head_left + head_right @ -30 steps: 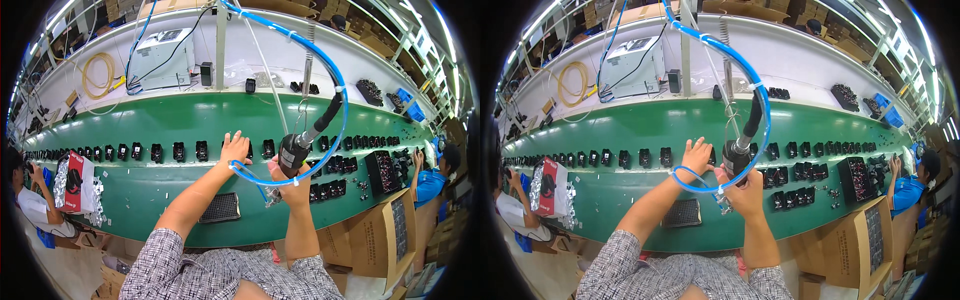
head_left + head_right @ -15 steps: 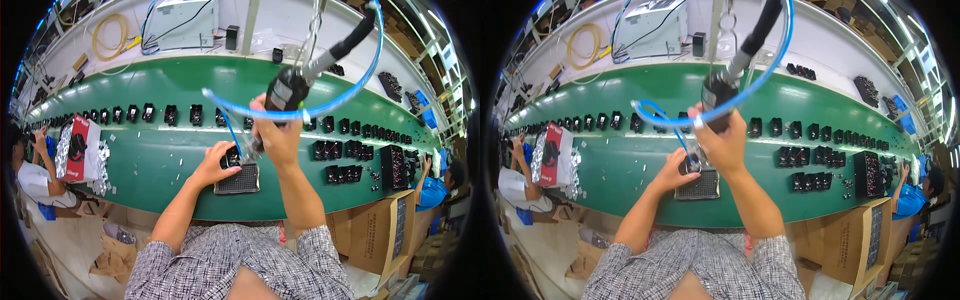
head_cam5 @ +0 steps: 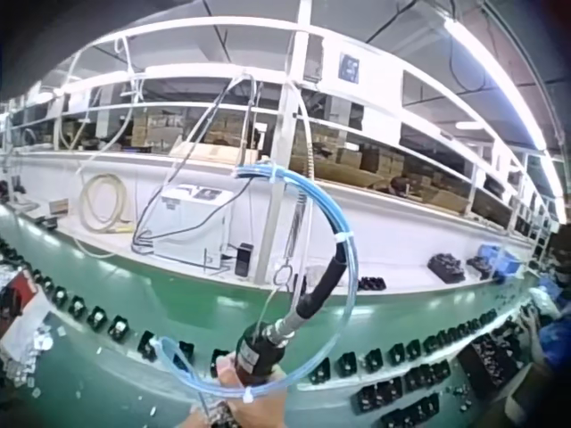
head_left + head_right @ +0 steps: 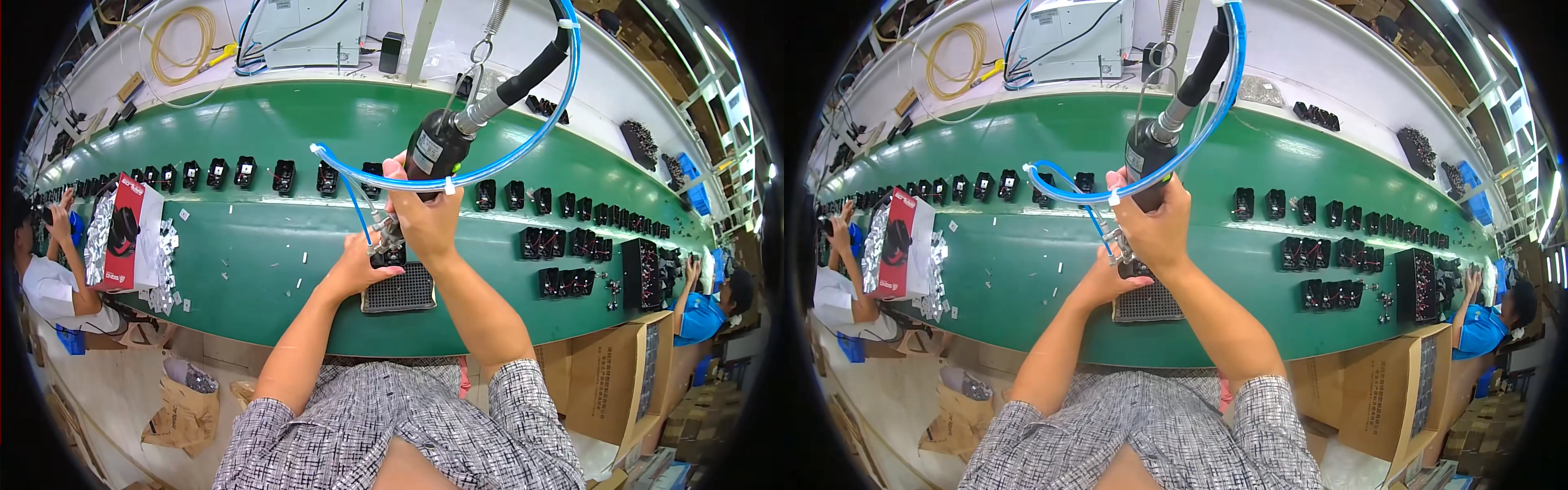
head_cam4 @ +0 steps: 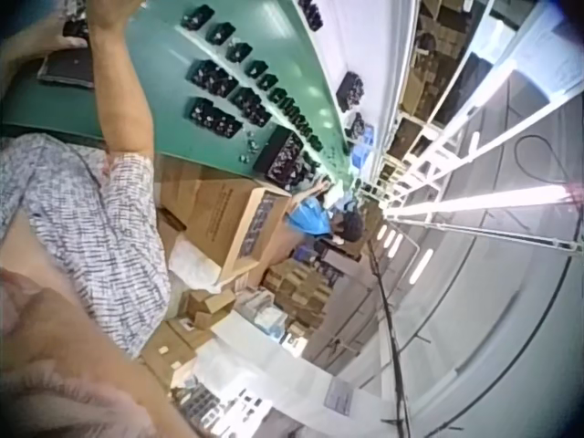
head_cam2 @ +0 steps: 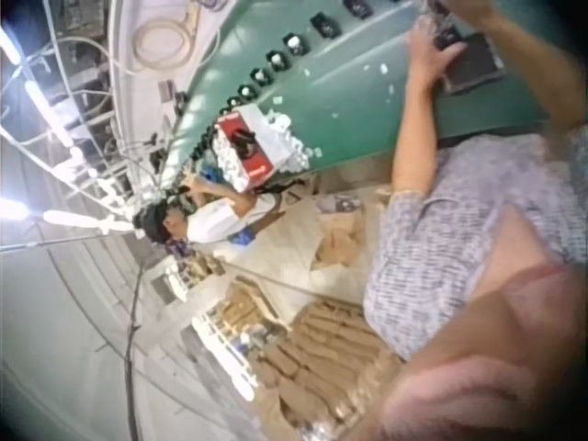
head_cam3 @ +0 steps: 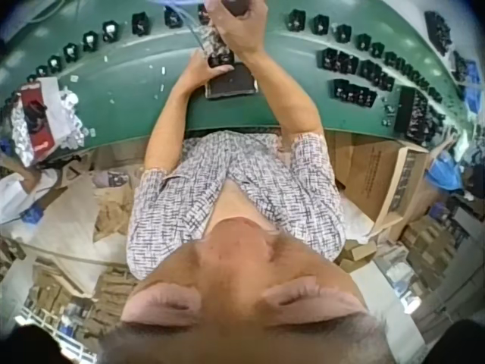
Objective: Secure screws into electronic components using an electric screwdriver on a production assembly line.
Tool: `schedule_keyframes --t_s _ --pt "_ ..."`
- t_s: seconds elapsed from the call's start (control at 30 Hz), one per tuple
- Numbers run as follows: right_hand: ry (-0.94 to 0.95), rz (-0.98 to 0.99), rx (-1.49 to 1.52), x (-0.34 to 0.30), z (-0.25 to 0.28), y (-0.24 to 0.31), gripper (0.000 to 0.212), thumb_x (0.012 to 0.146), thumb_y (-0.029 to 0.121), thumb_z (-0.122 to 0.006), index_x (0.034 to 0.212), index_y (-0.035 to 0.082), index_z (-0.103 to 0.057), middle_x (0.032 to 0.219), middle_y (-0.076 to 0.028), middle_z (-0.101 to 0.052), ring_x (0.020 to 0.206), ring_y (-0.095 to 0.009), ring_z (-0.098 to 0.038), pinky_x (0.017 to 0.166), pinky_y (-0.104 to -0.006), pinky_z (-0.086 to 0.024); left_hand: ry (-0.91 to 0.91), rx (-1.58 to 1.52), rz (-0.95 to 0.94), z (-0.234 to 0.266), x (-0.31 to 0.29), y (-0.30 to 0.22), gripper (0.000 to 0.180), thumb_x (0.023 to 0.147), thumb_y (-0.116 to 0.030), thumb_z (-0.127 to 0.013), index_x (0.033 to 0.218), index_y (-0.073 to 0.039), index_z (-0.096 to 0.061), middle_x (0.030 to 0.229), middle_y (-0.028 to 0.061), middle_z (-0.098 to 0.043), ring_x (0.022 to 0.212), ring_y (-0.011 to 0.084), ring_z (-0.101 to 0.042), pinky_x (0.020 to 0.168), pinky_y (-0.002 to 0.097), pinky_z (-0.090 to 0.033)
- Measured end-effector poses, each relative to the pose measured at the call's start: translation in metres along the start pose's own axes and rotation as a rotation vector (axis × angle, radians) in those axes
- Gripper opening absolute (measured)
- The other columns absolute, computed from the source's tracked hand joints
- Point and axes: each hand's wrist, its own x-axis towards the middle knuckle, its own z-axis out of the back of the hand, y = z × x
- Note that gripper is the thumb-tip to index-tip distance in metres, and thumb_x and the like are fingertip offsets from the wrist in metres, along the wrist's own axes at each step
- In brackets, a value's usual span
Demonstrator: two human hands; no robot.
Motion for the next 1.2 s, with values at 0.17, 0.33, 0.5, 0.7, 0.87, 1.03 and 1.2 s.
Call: schedule_keyframes --t_s 0.17,0.33,0.5,0.7,0.87,1.03,1.2 --pt "-0.003 0.04 0.022 -0.003 0.001 -0.007 0.014 0.093 0.008 -0.074 0.101 -0.001 -0.067 0.076 -0.003 -0.067 0.055 -0.009 -0.057 0.051 -0.0226 -0.048 0.005 -0.007 -0.003 0.0 0.001 -0.002 0.071 0.077 -0.026 -0.087 0.14 -0.01 -0.058 0.133 0.0127 -0.063 0.118 0.0326 -0.057 0.109 0.0445 -0.033" --pt "-0.021 0.012 0.013 -0.004 0.003 -0.009 0.013 0.093 0.008 -0.073 0.102 -0.001 -0.067 0.074 -0.003 -0.066 0.054 -0.009 -0.057 0.051 -0.0223 -0.047 0.014 -0.037 0.021 0.0 0.001 -0.005 0.071 0.078 -0.027 -0.087 0.141 -0.011 -0.058 0.133 0.013 -0.062 0.119 0.0326 -0.057 0.108 0.0444 -0.033" --pt "0.008 -0.02 -0.004 0.017 0.001 0.024 0.012 0.093 0.007 -0.073 0.101 0.0 -0.067 0.072 -0.003 -0.065 0.054 -0.009 -0.056 0.05 -0.0221 -0.046 0.052 0.002 0.082 0.003 0.005 -0.007 0.072 0.078 -0.028 -0.087 0.141 -0.011 -0.057 0.135 0.013 -0.062 0.118 0.0321 -0.057 0.109 0.0441 -0.033" --pt "0.007 0.018 0.006 0.019 -0.005 0.068 0.01 0.092 0.006 -0.073 0.098 0.0 -0.067 0.071 -0.002 -0.064 0.053 -0.009 -0.056 0.049 -0.022 -0.045 0.043 -0.048 0.08 -0.003 0.002 0.007 0.073 0.077 -0.029 -0.088 0.141 -0.011 -0.057 0.136 0.012 -0.061 0.12 0.0318 -0.057 0.109 0.0441 -0.034" --pt "0.016 -0.022 -0.055 0.003 0.006 0.041 0.01 0.093 0.006 -0.072 0.098 0.0 -0.066 0.071 -0.002 -0.064 0.054 -0.009 -0.057 0.05 -0.022 -0.046 0.019 -0.071 0.007 -0.002 0.002 0.006 0.073 0.077 -0.028 -0.088 0.14 -0.011 -0.057 0.137 0.0112 -0.06 0.12 0.0317 -0.058 0.108 0.0443 -0.035" --pt "0.007 -0.047 -0.052 -0.005 0.013 0.019 0.009 0.093 0.006 -0.072 0.098 0.0 -0.066 0.074 -0.003 -0.065 0.054 -0.009 -0.057 0.051 -0.0219 -0.046 0.048 -0.021 0.044 0.001 0.0 -0.001 0.072 0.076 -0.026 -0.089 0.139 -0.011 -0.057 0.136 0.0107 -0.061 0.12 0.0313 -0.059 0.108 0.0444 -0.035" --pt "0.005 -0.025 -0.032 -0.006 0.012 0.014 0.009 0.093 0.005 -0.071 0.099 0.0 -0.066 0.078 -0.004 -0.066 0.055 -0.009 -0.057 0.051 -0.0219 -0.046 0.042 -0.009 0.035 0.002 0.0 0.0 0.073 0.076 -0.025 -0.089 0.139 -0.011 -0.057 0.136 0.0105 -0.061 0.119 0.0308 -0.059 0.108 0.0443 -0.035"
